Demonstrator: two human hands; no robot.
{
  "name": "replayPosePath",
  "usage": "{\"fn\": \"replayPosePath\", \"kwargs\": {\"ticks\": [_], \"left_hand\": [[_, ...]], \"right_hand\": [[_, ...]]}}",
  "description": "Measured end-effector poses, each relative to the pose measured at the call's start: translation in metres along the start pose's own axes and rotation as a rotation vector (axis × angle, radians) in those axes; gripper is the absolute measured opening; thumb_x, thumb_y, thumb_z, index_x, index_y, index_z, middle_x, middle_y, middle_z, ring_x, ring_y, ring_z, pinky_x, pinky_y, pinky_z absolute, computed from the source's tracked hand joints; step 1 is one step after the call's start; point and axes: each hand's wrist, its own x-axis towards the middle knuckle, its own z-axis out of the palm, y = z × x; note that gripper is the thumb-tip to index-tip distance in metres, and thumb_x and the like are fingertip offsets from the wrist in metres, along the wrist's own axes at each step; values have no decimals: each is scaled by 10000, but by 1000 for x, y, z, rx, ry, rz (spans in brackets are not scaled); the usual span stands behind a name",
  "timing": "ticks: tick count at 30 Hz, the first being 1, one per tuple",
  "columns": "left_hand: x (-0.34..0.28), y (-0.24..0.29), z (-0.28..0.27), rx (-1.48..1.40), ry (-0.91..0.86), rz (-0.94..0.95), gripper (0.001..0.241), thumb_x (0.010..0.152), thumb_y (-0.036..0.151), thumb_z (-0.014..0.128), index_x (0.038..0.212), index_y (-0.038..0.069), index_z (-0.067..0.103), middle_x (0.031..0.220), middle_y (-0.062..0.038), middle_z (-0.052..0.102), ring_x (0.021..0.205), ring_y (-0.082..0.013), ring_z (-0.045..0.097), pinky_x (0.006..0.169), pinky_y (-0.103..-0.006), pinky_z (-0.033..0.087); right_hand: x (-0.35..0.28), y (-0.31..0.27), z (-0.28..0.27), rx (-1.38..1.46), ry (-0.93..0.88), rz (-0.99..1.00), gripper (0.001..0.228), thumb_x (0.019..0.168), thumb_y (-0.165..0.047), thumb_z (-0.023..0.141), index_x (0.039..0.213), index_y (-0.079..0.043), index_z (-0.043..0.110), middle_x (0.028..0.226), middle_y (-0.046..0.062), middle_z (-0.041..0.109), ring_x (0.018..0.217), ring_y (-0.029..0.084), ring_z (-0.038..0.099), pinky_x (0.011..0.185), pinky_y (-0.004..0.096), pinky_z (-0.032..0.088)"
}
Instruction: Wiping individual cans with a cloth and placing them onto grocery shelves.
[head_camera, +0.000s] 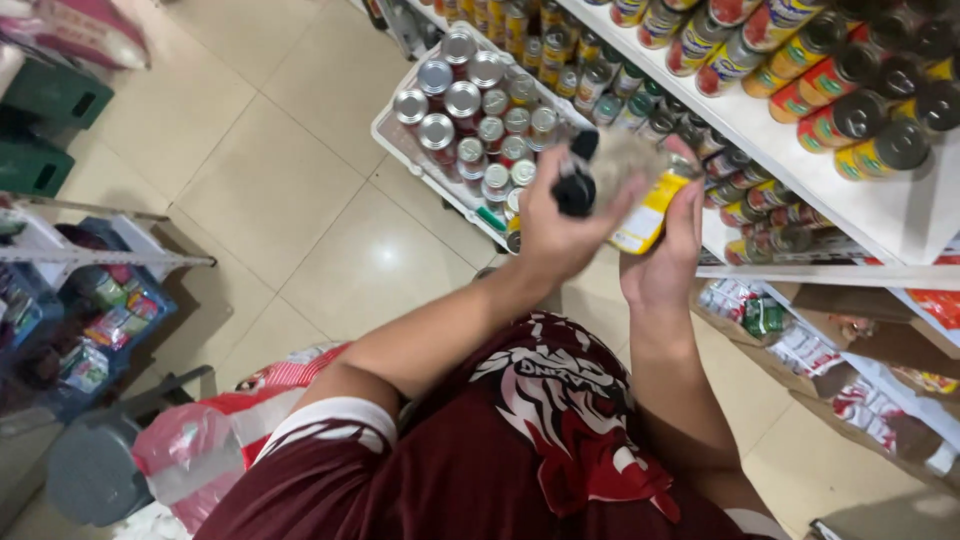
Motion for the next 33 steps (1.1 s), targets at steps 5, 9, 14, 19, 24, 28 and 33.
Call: {"fn": "replayPosePath", "kwargs": {"ticks": [5,9,14,19,24,28,33], "left_hand": [[-32,-25,-2,-1,-265,177,574,695,359,946,1083,56,651,952,-219,695,929,-419,724,836,-457,583],[-7,4,25,-58,-390,309,390,875,177,815,1080,-45,568,1004,-128,632,891,-259,651,851,-359,566],[-53,27,61,-208,-517,-176,358,920,138,768,1205,48,571,1047,-79,688,888,-184,684,826,-293,580],[-88,7,102,-63,-635,36,480,809,222,857,1089,12,529,972,-117,648,885,-234,669,852,-360,572],[-97,53,142,-275,-546,-84,273,964,165,741,1107,63,532,985,-41,632,859,-141,613,856,-264,534],[-129,51,139,-326,-711,-18,294,961,132,698,1132,54,472,998,-54,564,856,-176,576,838,-293,536],[-127,39,138,-488,-875,12,454,865,98,822,1217,70,537,1131,-101,690,978,-223,725,888,-368,674]], "right_hand": [[0,-11,-25,-52,27,-33,586,1007,-464,587,1497,-178,440,1202,101,704,1024,149,731,820,254,636],[-14,-36,-51,-149,-39,-142,370,1160,-170,395,1522,-237,433,1159,56,548,908,123,485,818,297,453],[-14,-59,-85,-227,18,-396,408,1160,-358,484,1531,-229,375,1446,161,495,1148,278,570,889,405,541],[-30,-89,-127,-522,232,-452,379,1168,-292,364,1530,-182,359,1601,92,358,1488,304,340,1259,537,294],[-58,-96,-152,-670,239,-428,550,1148,-530,293,1528,-134,271,1503,159,371,1262,284,475,1068,437,448],[-57,-116,-191,-714,190,-574,674,1124,-511,425,1593,-92,182,1608,162,310,1477,329,396,1292,498,332],[-76,-149,-226,-455,51,-416,773,848,-14,833,1502,-73,426,1345,101,625,1120,195,637,963,295,532]]}}
